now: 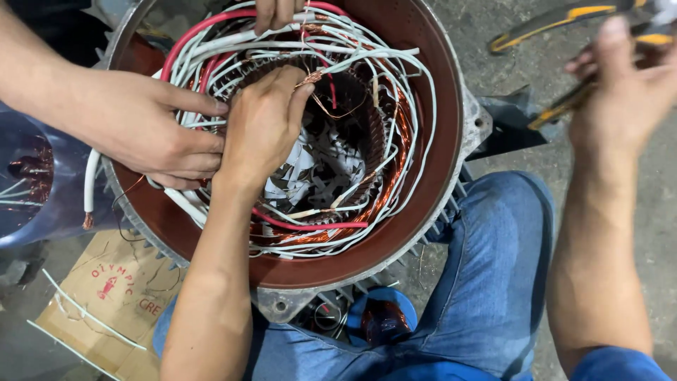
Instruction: Connecting and organizing wires inside an electric motor stator using pliers
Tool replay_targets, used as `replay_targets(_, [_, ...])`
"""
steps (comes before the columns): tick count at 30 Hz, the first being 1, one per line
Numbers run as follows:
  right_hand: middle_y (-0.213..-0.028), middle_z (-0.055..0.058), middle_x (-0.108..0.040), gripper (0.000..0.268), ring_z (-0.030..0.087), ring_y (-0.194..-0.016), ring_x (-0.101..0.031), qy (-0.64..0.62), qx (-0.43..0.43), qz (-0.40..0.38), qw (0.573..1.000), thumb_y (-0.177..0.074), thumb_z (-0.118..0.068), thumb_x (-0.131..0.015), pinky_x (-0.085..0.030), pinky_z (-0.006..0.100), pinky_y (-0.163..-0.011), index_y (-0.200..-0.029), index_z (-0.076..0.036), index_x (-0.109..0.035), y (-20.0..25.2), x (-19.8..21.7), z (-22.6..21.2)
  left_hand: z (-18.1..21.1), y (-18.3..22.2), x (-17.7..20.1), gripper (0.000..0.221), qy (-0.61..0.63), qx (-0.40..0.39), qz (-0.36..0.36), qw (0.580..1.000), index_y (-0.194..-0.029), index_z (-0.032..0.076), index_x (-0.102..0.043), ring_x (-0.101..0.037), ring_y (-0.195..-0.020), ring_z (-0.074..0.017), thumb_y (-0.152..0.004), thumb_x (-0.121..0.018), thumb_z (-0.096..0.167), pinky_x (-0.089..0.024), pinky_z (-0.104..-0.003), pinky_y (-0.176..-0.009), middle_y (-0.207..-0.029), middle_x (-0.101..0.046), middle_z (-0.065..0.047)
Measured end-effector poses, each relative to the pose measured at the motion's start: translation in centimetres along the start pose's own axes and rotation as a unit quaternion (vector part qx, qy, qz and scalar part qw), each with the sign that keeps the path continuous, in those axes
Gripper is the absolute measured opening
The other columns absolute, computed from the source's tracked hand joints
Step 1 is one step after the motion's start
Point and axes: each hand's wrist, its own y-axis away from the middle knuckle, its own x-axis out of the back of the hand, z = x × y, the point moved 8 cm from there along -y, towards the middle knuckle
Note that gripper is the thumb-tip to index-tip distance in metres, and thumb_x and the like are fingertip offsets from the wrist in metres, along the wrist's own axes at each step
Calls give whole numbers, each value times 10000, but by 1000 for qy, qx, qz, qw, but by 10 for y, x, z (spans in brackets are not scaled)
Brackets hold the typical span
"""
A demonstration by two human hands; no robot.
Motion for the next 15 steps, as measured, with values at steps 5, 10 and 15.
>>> replay_targets(5, [-1014,58,-536,188,149,-782,-539,125,36,-51,990,-1213,-57,-700,-520,312,-704,-1220,-74,-513,59,-44,-32,1,1,5,237,4,-6,7,1000,-1085,-6,-611,-650,-829,-439,-1188,-536,194,-475,-539,-704,-960,-687,-188])
replay_targets(10, [-1118,84,-604,119,158,-978,-626,169,8,-24,985,-1118,-40,-596,-734,337,-887,-1235,-27,-600,65,-21,-49,3,1,5,259,4,-7,-1,1000,-1035,-5,-590,-620,-755,-405,-1198,-532,188,-468,-534,-662,-894,-650,-176])
replay_targets(15, [-952,145,-804,366,160,-853,-676,471,-39,-216,854,-1040,-334,-968,-503,418,-719,-1020,-11,-799,83,-32,-24,5,2,8,222,9,-24,17,1000,-1102,-39,-623,-652,-762,-406,-1190,-554,152,-476,-516,-656,-937,-693,-210])
